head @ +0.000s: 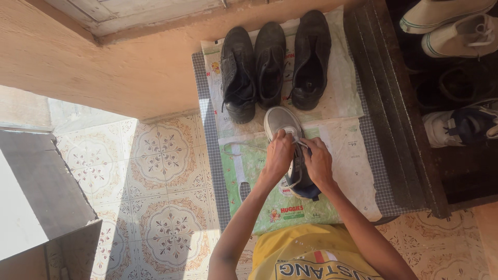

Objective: The person unlaces and relaces multiple pairs of shoes one at a time. They remove the laces from each shoe, then rethread and tie them back on the same shoes.

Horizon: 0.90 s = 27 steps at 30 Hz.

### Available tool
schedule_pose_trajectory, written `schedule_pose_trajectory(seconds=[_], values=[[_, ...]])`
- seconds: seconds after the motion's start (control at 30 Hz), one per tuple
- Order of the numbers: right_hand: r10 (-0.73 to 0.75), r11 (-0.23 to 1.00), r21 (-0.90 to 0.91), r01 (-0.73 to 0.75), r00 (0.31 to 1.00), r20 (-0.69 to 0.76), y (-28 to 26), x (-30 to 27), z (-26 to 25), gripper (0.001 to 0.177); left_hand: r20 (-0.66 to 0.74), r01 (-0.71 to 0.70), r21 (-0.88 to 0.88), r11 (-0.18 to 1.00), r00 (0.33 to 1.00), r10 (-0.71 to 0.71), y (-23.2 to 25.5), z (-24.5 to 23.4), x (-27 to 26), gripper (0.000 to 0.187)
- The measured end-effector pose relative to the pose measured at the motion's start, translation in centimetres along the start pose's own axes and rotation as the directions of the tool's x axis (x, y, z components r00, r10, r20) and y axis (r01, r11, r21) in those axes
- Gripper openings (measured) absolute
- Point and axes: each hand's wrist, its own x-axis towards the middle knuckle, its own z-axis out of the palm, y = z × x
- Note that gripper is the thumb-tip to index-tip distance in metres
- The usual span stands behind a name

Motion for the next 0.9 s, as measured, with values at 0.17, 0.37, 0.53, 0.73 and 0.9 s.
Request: schedule_pose_trajectory(seconds=[0.17, 0.37, 0.53, 0.73, 0.9], values=[[-0.035, 0.997, -0.063, 0.037, 0.999, 0.021, -0.5, -0.1, 0.0, 0.038, -0.047, -0.076, -0.087, 0.993, 0.996, 0.072, -3.3, 3.2, -1.0, 0.008], [-0.029, 0.986, -0.161, 0.042, 0.996, 0.082, -1.4, 0.1, 0.7, 0.039, -0.053, -0.110, -0.035, 0.993, 0.993, 0.108, -3.5, 2.1, -1.9, 0.017], [-0.010, 0.984, -0.174, 0.031, 0.993, 0.118, -1.2, 0.3, 0.5, 0.037, 0.260, 0.564, -0.432, 0.704, 0.825, -0.502, 0.7, -2.8, -2.2, 0.037], [-0.038, 0.990, -0.133, 0.049, 0.996, 0.085, -0.8, 0.9, 0.1, 0.041, 0.030, 0.233, -0.221, 0.947, 0.972, -0.232, 2.3, -9.5, -4.5, 0.034], [-0.027, 0.992, -0.117, 0.035, 0.997, 0.071, -0.4, 0.7, -0.4, 0.046, 0.164, 0.223, -0.845, 0.487, 0.973, -0.161, 0.5, -12.8, -6.0, 0.034]])
